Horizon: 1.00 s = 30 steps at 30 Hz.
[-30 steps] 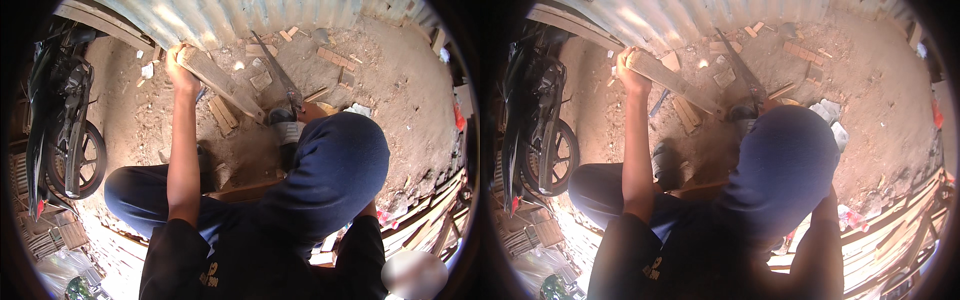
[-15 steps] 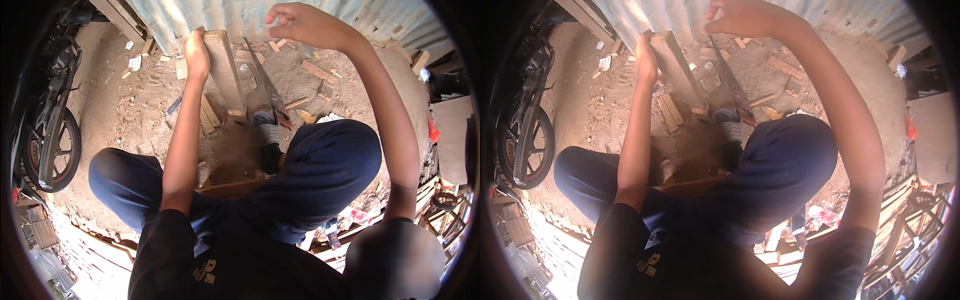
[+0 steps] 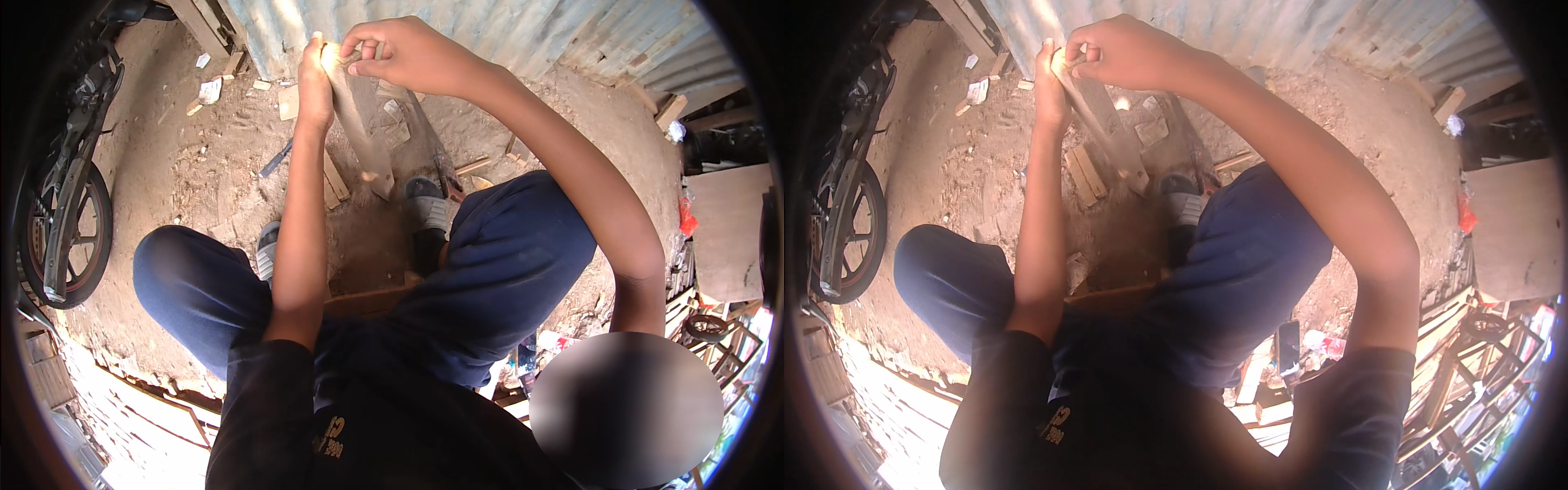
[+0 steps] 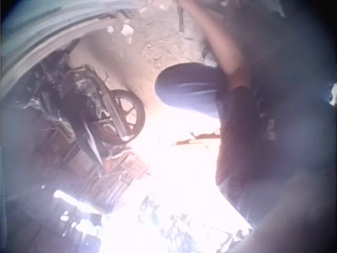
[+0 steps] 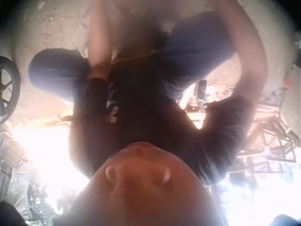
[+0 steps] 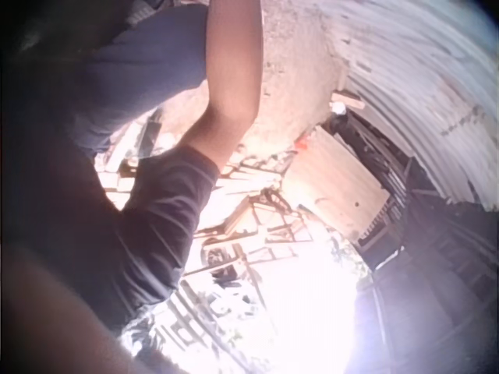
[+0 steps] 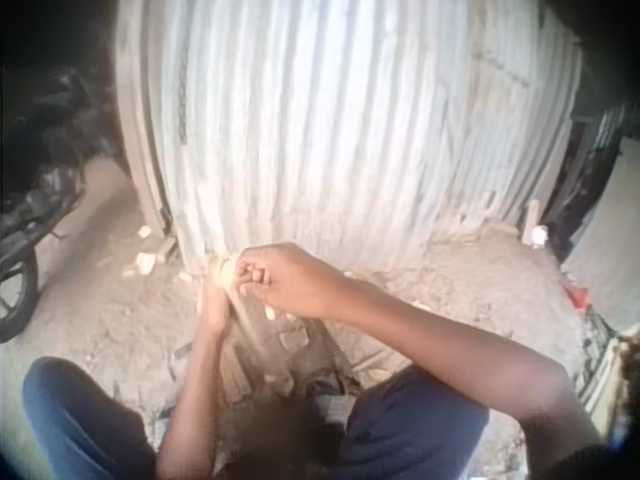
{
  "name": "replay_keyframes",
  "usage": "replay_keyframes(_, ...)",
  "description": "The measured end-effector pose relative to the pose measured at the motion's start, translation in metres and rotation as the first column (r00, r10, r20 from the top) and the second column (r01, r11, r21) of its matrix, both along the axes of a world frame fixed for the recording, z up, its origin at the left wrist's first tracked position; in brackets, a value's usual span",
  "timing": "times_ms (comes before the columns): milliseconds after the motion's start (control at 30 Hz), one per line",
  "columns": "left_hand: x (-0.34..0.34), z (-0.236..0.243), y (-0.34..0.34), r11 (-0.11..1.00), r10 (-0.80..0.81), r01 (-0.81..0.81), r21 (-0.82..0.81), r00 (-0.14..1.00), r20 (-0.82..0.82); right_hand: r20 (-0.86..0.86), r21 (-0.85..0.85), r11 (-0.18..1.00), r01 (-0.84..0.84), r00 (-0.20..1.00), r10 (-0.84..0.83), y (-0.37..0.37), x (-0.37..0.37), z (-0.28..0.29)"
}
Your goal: The person sits on the ground and uses a hammer and chisel to split a small wooden block, then uses a hand saw to cut it, and finally uses a chisel and mallet to carve a groove. The person handles the wood and tools directly.
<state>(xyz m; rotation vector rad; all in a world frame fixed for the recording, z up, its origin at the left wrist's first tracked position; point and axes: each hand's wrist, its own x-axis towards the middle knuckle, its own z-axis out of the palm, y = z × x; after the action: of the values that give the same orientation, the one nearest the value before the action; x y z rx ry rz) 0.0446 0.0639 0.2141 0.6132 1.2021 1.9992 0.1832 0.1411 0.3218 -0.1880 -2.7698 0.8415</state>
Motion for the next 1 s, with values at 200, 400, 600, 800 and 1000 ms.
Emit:
replay_keyframes(200,-0.013,0.004,-0.020,0.994,-0.028,0.010,0.107,0.985,0.167,-0.101,0.341,0.938,-0.066,0.989,0.107,-0.019,-0.034,-0.012)
replay_keyframes(400,-0.025,-0.003,-0.031,0.986,0.093,-0.118,0.122,0.977,0.190,-0.057,0.357,0.931,-0.077,0.993,0.104,-0.032,-0.046,-0.009)
replay_keyframes(600,-0.025,0.004,-0.041,0.973,0.162,-0.187,0.133,0.970,0.180,-0.168,0.391,0.907,-0.155,0.957,0.236,-0.028,-0.063,-0.020)
replay_keyframes(800,-0.031,-0.003,-0.041,0.966,0.197,-0.220,0.135,0.966,0.168,-0.207,0.367,0.916,-0.160,0.946,0.249,-0.030,-0.067,-0.021)
replay_keyframes(1000,-0.024,0.001,-0.036,0.966,0.205,-0.223,0.127,0.968,0.141,-0.164,0.331,0.923,-0.196,0.951,0.261,-0.024,-0.065,-0.009)
